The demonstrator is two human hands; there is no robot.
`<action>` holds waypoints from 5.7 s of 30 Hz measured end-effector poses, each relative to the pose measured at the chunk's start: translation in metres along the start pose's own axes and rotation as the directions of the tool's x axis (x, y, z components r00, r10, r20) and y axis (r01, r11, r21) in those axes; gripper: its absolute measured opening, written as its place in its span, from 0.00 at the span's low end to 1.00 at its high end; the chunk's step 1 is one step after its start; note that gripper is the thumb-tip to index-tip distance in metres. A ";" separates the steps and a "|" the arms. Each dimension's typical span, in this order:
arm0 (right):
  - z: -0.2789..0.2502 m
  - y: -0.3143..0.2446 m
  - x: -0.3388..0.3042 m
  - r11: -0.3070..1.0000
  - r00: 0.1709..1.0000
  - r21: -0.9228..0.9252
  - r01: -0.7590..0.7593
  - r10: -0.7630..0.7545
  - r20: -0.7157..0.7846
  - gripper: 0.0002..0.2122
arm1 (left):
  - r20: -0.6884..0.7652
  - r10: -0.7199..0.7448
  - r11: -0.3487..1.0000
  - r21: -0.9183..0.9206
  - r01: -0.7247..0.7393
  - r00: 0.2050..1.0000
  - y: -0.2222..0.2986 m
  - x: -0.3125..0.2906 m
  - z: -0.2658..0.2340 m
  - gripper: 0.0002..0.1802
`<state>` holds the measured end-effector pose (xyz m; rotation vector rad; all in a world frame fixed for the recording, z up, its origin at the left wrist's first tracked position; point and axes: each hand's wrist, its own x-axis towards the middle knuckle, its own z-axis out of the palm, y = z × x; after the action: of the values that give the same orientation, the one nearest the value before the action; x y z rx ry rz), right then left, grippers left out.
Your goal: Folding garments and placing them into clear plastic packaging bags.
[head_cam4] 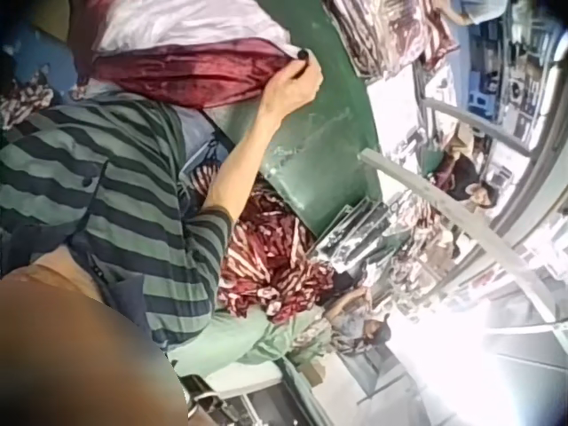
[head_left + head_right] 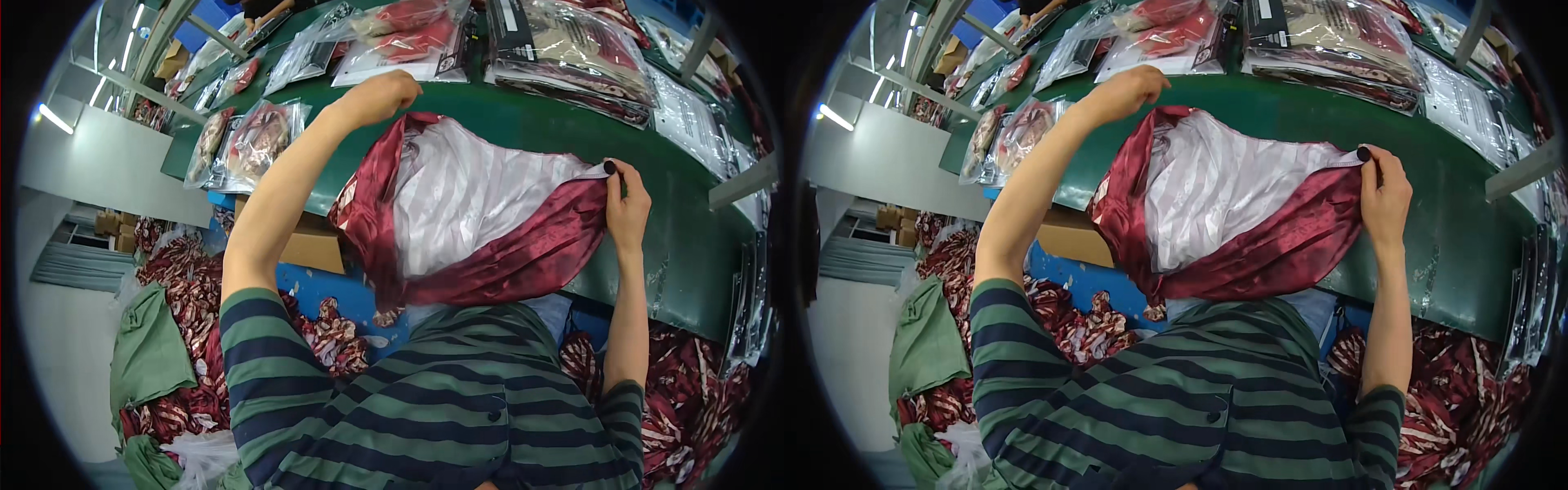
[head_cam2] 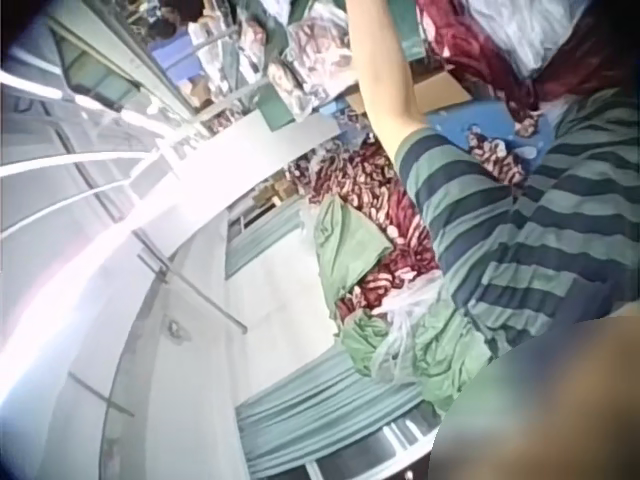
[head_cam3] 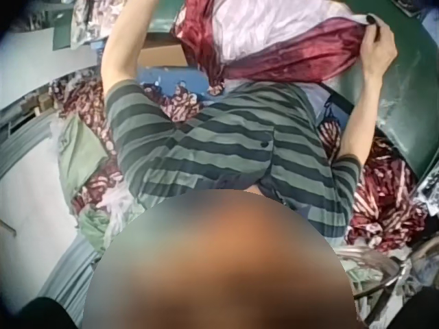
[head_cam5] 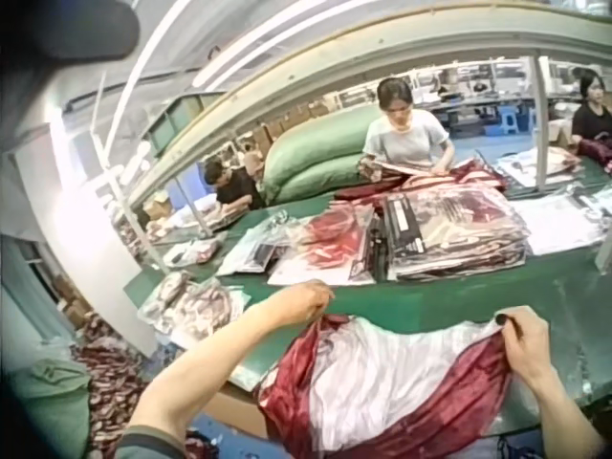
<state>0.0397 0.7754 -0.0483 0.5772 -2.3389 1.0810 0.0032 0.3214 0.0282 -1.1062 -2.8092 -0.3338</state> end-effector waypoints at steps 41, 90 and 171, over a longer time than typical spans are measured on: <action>0.112 0.003 0.013 0.989 0.896 0.102 0.108 -0.141 0.421 0.09 | -0.164 -0.679 0.733 -0.181 0.655 0.715 0.012 -0.167 0.061 0.12; 0.042 -0.108 0.064 0.540 0.897 0.789 -0.293 -0.130 0.422 0.03 | 0.125 -0.260 0.420 -0.878 0.228 0.957 0.126 0.052 -0.037 0.04; -0.067 0.115 -0.008 0.653 0.686 0.215 -0.726 0.708 0.166 0.12 | -0.162 -0.277 0.803 -0.580 0.136 0.947 0.244 0.062 0.139 0.15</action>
<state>-0.0014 0.8985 -0.0815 -0.3113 -2.5540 1.7617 0.1224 0.5697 -0.0554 -0.7457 -2.6683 -1.2983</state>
